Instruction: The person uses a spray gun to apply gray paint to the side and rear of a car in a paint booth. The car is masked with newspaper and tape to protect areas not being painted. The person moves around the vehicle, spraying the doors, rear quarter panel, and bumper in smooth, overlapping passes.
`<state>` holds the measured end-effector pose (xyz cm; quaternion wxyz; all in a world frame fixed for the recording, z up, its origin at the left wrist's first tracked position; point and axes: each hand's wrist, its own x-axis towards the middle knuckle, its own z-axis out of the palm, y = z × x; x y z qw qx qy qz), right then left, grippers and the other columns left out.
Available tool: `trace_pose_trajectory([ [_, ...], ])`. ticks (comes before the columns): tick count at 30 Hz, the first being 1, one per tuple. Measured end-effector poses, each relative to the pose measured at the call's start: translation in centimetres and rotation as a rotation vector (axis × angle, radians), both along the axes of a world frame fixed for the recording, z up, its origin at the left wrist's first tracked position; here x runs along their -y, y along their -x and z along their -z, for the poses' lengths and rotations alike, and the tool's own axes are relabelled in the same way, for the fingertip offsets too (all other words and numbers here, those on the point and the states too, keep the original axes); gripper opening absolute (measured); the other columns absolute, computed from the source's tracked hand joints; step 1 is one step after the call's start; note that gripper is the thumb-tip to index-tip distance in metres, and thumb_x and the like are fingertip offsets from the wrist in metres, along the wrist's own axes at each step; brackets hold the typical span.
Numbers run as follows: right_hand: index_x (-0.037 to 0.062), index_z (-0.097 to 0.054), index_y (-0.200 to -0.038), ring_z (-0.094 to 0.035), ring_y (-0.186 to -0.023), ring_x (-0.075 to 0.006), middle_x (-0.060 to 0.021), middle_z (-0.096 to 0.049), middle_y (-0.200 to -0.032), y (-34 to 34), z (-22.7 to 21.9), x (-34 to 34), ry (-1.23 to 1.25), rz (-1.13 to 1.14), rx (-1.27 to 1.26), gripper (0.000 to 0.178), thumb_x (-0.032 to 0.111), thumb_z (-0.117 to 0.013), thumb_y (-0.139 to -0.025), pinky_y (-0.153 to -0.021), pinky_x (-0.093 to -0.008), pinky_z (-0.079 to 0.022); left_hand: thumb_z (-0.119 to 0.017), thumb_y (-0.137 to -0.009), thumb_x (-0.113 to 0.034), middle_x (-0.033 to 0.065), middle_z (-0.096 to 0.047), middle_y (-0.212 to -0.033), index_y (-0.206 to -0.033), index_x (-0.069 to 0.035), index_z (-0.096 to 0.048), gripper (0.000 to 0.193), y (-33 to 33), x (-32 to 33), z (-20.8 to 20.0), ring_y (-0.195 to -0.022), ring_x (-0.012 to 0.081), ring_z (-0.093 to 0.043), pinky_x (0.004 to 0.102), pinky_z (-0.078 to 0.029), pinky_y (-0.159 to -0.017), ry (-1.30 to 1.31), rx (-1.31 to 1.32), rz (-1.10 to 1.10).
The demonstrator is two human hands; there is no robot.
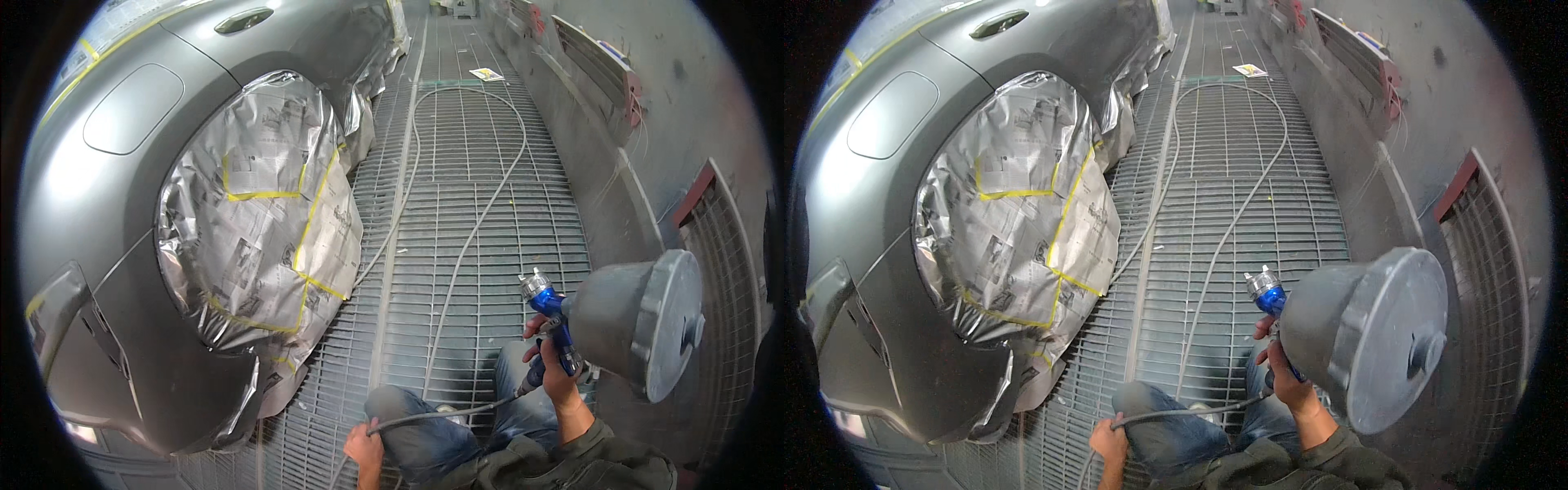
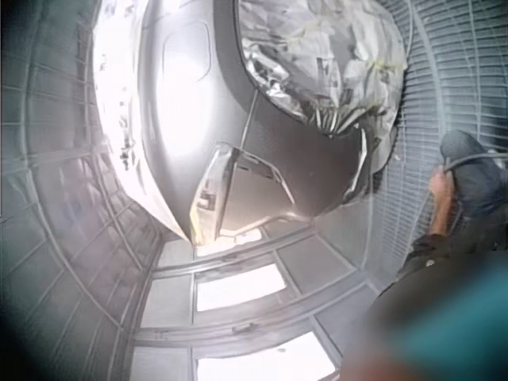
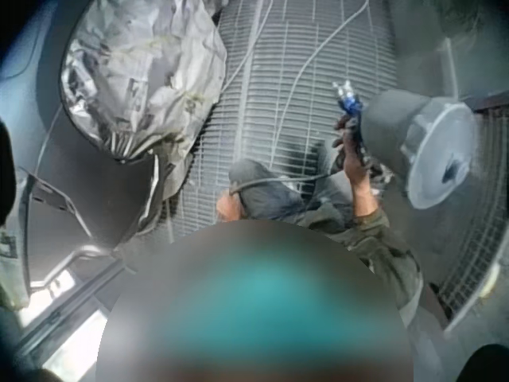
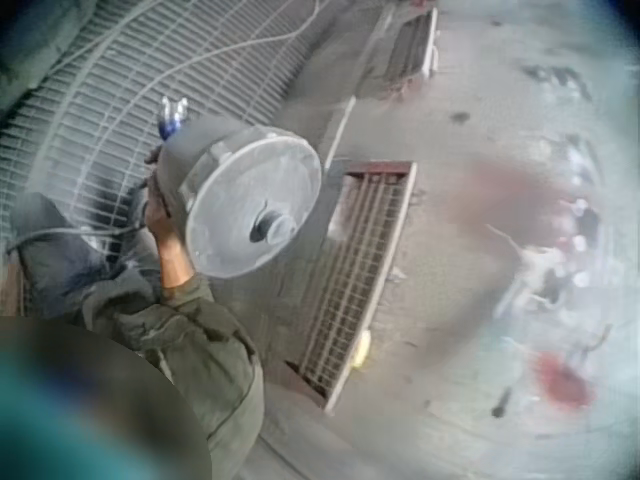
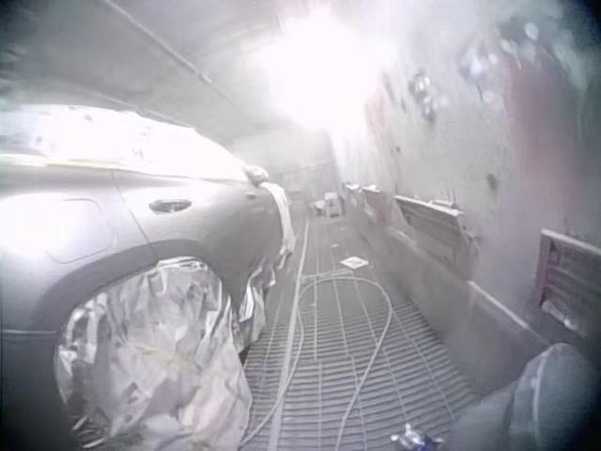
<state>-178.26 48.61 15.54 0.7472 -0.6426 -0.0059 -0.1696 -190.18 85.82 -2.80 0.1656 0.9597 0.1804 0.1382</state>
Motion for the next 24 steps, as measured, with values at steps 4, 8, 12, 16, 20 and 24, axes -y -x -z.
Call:
trace_pose_trajectory([
  [4,0.004,-0.056,-0.123,-0.062,-0.098,-0.0168,-0.0082,-0.063,-0.113,0.1,4.8,0.4,-0.11,0.009,0.021,0.028,0.021,-0.057,-0.1,-0.06,-0.0293,-0.055,-0.077,-0.082,-0.034,0.0142,-0.061,-0.067,-0.063,-0.005,-0.06,0.039,-0.9,-0.8,2.4,-0.063,0.0375,-0.06,0.0472,-0.043,-0.058,-0.032,0.095,0.01],
  [8,0.003,-0.061,-0.117,-0.063,-0.093,-0.0166,-0.0086,-0.066,-0.109,0.4,4.8,2.1,-0.134,0.029,0.047,0.022,0.016,-0.056,-0.1,-0.058,-0.0291,-0.055,-0.079,-0.081,-0.036,0.0133,-0.062,-0.066,-0.065,-0.006,-0.064,0.037,-0.5,0.1,2.3,-0.063,0.037,-0.06,0.0473,-0.043,-0.057,-0.019,0.134,0.066],
  [12,0.003,-0.061,-0.116,-0.064,-0.093,-0.0164,-0.0096,-0.066,-0.109,0.6,2.7,3.6,-0.083,0.014,0.093,0.019,0.012,-0.055,-0.101,-0.056,-0.0294,-0.056,-0.081,-0.079,-0.036,0.013,-0.061,-0.065,-0.064,-0.007,-0.063,0.037,0.4,2.3,1.3,-0.062,0.0373,-0.06,0.0472,-0.043,-0.056,0.001,0.132,0.112],
  [16,0.004,-0.058,-0.121,-0.064,-0.096,-0.0163,-0.0104,-0.065,-0.112,0.7,3.7,4.7,-0.182,0.015,0.125,0.023,0.013,-0.056,-0.1,-0.059,-0.0292,-0.056,-0.079,-0.08,-0.037,0.0135,-0.062,-0.065,-0.064,-0.007,-0.064,0.038,0.3,1.8,2.0,-0.062,0.0376,-0.06,0.0475,-0.043,-0.057,-0.033,0.097,0.12],
  [20,0.0022,-0.056,-0.125,-0.064,-0.097,-0.0167,-0.0111,-0.064,-0.113,1.1,4.2,6.1,-0.215,-0.033,0.066,0.029,0.018,-0.056,-0.101,-0.06,-0.03,-0.056,-0.075,-0.084,-0.042,0.0143,-0.063,-0.068,-0.065,-0.006,-0.063,0.043,-0.5,1.2,2.6,-0.065,0.0384,-0.062,0.048,-0.045,-0.059,-0.054,0.029,0.124],
  [24,0.0011,-0.056,-0.126,-0.064,-0.096,-0.0166,-0.0104,-0.064,-0.113,1.1,5.2,6.3,-0.229,-0.041,0.062,0.029,0.018,-0.055,-0.101,-0.059,-0.0299,-0.056,-0.071,-0.086,-0.046,0.0148,-0.065,-0.07,-0.067,-0.005,-0.063,0.046,-0.6,0.9,2.5,-0.069,0.0385,-0.063,0.0481,-0.046,-0.061,-0.04,-0.029,0.162],
])
